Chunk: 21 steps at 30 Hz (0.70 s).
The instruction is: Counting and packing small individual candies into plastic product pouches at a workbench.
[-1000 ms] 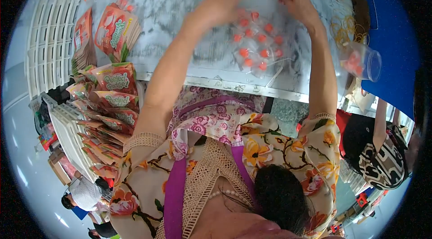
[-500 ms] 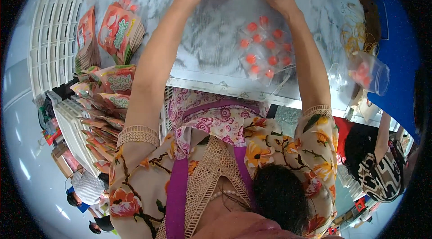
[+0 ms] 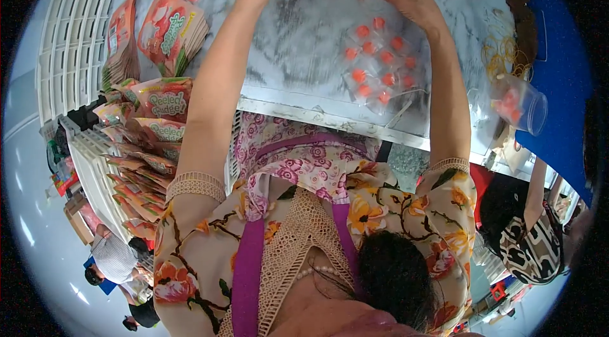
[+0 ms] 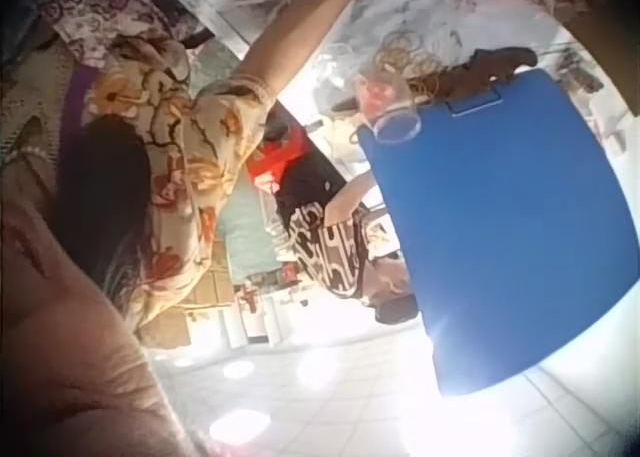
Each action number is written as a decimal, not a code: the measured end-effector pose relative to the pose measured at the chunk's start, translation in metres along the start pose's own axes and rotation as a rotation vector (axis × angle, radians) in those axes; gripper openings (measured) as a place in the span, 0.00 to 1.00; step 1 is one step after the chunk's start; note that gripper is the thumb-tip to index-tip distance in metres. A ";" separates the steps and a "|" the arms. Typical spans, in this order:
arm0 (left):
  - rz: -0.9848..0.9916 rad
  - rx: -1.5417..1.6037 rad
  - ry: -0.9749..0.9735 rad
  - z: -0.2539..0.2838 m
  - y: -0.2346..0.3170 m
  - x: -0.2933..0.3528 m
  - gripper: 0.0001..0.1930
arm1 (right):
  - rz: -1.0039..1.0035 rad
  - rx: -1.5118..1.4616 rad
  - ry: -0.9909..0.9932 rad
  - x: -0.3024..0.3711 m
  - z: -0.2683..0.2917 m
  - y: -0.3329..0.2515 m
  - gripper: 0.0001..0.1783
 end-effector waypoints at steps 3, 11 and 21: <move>-0.003 0.341 -0.150 -0.010 -0.007 -0.001 0.21 | 0.035 0.022 -0.036 -0.004 -0.009 -0.006 0.28; -0.289 -0.220 0.113 -0.018 -0.028 0.038 0.25 | 0.260 0.221 -0.121 0.009 -0.039 -0.027 0.26; 0.093 -0.243 0.433 0.053 -0.031 0.143 0.21 | 0.171 0.227 -0.321 0.044 -0.013 -0.056 0.27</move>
Point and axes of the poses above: each hand's wrist, its own x-axis away from the middle knuckle, its own z-axis out of the back of the hand, y = z × x, the point moved 4 cm from there along -x, towards the middle knuckle, and after that the axes turned 13 degrees about y, right-handed, at the moved point
